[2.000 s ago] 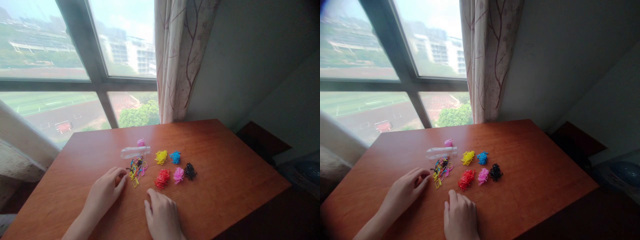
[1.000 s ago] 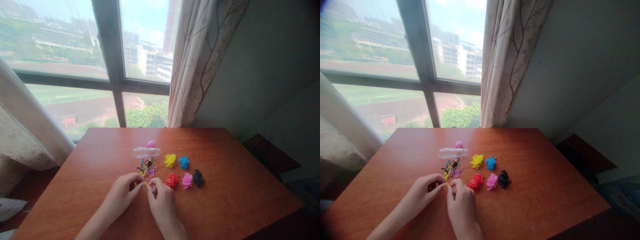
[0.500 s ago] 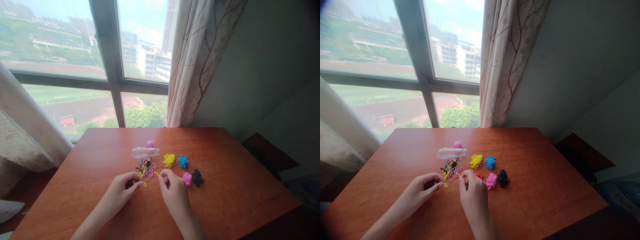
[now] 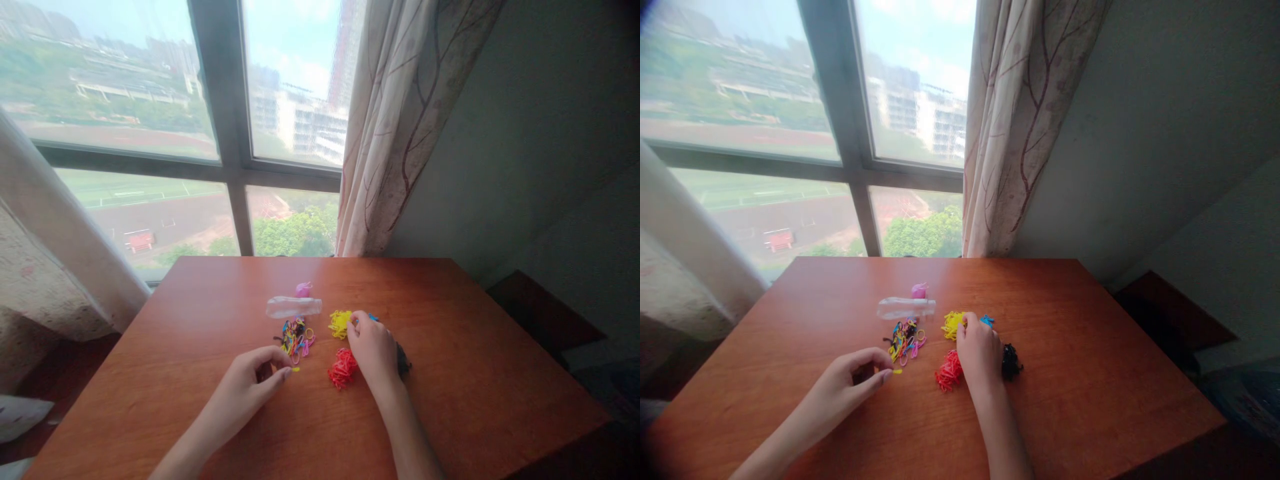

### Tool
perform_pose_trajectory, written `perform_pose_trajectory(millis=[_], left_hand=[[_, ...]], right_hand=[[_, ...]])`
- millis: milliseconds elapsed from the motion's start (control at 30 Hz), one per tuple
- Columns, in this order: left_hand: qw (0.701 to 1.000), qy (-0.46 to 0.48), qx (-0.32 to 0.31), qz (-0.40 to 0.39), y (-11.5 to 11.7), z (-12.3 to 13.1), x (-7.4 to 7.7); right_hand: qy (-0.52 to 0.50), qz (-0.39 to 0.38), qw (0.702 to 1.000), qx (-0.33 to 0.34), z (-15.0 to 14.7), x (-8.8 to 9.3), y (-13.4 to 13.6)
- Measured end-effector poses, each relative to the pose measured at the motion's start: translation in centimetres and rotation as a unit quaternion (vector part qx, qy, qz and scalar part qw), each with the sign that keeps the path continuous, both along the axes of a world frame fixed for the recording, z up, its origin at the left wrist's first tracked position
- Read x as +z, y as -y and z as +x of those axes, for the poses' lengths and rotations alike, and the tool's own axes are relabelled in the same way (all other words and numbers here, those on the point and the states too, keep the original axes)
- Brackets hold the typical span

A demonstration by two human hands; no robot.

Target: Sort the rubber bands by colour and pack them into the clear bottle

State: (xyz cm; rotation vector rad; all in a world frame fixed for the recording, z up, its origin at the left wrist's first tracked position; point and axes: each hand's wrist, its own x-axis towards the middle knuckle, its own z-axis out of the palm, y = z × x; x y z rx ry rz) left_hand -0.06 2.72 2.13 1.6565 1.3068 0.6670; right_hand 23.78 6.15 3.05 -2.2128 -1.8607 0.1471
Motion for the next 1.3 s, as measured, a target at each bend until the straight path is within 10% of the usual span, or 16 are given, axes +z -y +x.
perform_pose_trajectory(millis=[400, 767, 1067, 1300], left_hand=[[0.981, -0.057, -0.030, 0.183, -3.4, 5.2, 1.2], [0.963, -0.161, -0.052, 0.208, -8.3, 10.9, 1.0], [0.949, -0.247, -0.006, 0.194, -5.3, 5.0, 2.7], [0.937, -0.307, 0.037, 0.162, -3.5, -0.8, 0.7]], right_hand=[[-0.244, 0.124, 0.943, 0.191, -3.8, -3.8, 9.9], [-0.286, 0.103, 0.927, 0.218, -5.2, -6.5, 11.9], [-0.249, 0.050, 0.951, 0.176, -5.7, -5.9, 11.8], [-0.154, 0.016, 0.981, 0.119, -7.0, -2.0, 9.2]])
